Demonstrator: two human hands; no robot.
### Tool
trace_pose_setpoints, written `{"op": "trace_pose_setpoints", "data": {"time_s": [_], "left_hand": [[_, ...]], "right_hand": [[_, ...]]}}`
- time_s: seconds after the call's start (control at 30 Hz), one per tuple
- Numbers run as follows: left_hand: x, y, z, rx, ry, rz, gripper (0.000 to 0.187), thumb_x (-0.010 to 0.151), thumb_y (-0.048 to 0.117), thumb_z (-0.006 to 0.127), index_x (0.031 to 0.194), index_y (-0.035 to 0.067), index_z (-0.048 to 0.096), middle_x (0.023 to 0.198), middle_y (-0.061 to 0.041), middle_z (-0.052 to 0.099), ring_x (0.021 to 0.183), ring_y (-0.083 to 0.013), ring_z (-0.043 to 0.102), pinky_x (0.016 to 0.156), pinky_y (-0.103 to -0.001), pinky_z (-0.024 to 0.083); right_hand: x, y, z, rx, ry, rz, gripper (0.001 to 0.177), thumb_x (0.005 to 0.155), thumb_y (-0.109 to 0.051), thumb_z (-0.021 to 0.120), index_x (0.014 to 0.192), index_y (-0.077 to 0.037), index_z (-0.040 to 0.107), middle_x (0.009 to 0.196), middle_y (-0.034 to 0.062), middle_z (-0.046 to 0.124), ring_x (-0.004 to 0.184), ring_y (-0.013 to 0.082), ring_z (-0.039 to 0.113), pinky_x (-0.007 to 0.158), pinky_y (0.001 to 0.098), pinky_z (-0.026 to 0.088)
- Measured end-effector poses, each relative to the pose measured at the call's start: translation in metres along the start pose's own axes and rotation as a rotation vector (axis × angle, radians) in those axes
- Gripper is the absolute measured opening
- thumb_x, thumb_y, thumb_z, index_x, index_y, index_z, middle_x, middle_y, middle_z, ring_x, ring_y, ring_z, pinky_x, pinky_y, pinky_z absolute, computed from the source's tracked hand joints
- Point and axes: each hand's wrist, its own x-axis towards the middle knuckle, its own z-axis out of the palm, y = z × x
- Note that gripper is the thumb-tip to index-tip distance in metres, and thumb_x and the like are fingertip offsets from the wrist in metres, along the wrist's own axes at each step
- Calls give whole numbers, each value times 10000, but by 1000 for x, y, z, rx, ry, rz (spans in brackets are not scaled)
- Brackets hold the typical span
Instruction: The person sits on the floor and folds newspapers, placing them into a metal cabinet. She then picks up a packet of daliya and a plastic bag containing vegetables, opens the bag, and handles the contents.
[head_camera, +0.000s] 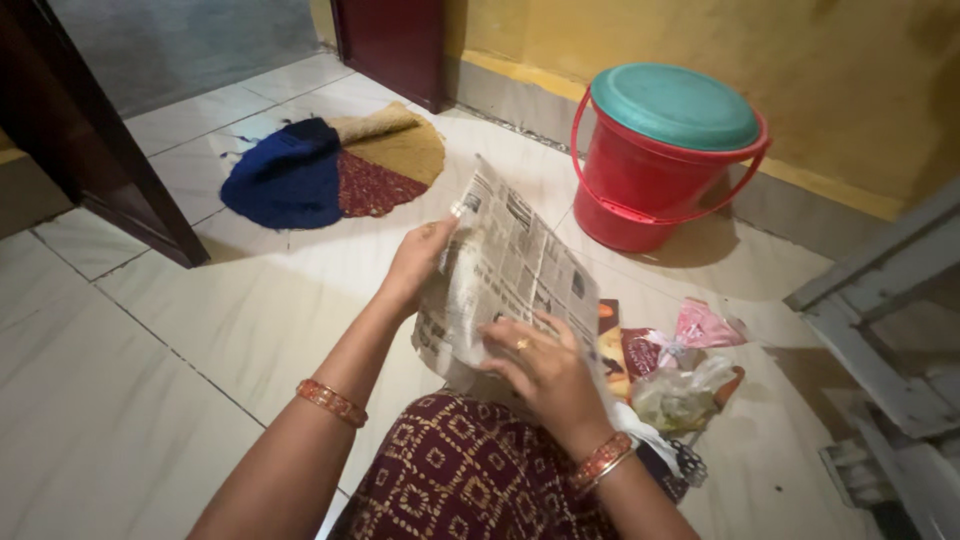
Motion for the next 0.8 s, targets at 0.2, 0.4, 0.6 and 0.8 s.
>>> {"op": "trace_pose_setpoints", "data": {"time_s": [0.2, 0.4, 0.6, 0.8], "left_hand": [[-19, 28, 29, 299, -113, 137, 226, 891, 190, 756, 1023, 12, 716, 898, -30, 749, 748, -82, 651, 694, -262, 540], [-30, 61, 77, 389, -204, 263, 209, 955, 192, 720, 1024, 0, 676, 897, -52, 740, 781, -76, 634, 722, -275, 538], [-58, 98, 138, 310, -313, 372, 281, 941, 106, 664, 1215, 46, 634, 1029, -73, 778, 922, -77, 697, 810, -277, 567], [-93, 112, 207, 469, -471, 440, 577, 887, -99, 518, 1417, 116, 601, 1126, -81, 782, 1102, -101, 702, 929, -293, 545]], "right_hand": [[-24, -4, -38, 19, 7, 151, 403, 837, -352, 772, 1200, -182, 739, 1198, 70, 765, 1198, 268, 671, 1043, 488, 463], [-81, 40, -74, 212, 39, 660, 543, 874, -299, 731, 1361, -122, 568, 1265, 100, 720, 1201, 209, 690, 996, 354, 548], [-159, 102, -100, 417, 55, 905, 706, 899, -245, 687, 1497, -69, 354, 1365, 130, 645, 1247, 231, 652, 1019, 349, 538], [-210, 108, -133, 552, 34, 1081, 697, 899, -240, 667, 1504, -93, 353, 1400, 74, 643, 1167, 214, 689, 957, 345, 566]]}}
